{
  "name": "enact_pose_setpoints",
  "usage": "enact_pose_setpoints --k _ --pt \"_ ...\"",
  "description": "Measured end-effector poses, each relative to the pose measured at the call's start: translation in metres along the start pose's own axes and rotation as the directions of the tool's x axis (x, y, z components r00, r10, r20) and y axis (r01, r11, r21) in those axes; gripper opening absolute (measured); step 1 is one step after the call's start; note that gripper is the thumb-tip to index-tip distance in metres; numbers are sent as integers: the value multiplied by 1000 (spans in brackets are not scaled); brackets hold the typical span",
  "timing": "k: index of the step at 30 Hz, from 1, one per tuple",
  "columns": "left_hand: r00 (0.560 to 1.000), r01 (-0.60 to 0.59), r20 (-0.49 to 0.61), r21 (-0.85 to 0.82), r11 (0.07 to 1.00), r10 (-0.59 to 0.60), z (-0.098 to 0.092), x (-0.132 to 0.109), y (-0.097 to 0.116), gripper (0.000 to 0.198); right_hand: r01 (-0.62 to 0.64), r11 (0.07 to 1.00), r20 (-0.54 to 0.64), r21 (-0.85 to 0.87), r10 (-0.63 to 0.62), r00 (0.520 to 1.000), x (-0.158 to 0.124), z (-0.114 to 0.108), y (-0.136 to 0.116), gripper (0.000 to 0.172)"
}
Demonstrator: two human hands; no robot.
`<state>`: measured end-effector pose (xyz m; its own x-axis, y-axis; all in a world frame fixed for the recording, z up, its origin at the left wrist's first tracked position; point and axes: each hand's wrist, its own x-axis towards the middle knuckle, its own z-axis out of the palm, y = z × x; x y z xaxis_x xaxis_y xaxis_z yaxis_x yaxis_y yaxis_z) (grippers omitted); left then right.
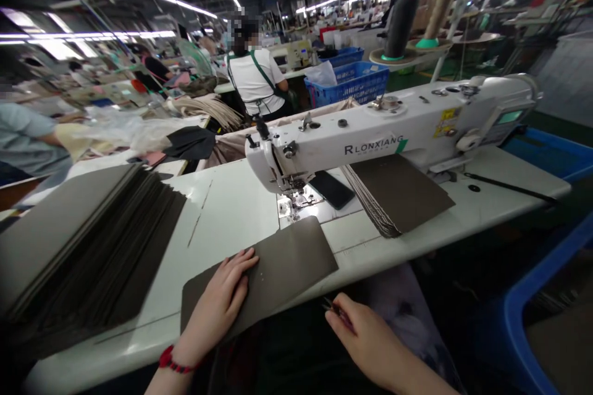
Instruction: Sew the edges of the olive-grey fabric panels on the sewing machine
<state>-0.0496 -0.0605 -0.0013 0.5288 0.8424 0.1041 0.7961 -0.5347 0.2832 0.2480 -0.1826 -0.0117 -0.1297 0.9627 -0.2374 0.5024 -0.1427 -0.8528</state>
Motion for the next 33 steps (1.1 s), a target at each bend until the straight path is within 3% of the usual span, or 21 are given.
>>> enact_pose_setpoints --k 4,13,21,33 --pt "1000 -30 4 22 999 30 0 4 2 38 -24 999 -86 22 26 996 5 9 11 24" --pt "998 -63 -1 42 997 64 0 4 -1 39 -84 936 -270 -343 -13 963 5 -15 23 24" --pt "997 -80 24 103 992 78 0 4 1 54 -60 911 -279 -409 -62 958 14 -6 25 24" --pt "995 -92 -16 98 991 94 0 5 1 52 -115 901 -270 -419 -3 963 22 -6 15 28"
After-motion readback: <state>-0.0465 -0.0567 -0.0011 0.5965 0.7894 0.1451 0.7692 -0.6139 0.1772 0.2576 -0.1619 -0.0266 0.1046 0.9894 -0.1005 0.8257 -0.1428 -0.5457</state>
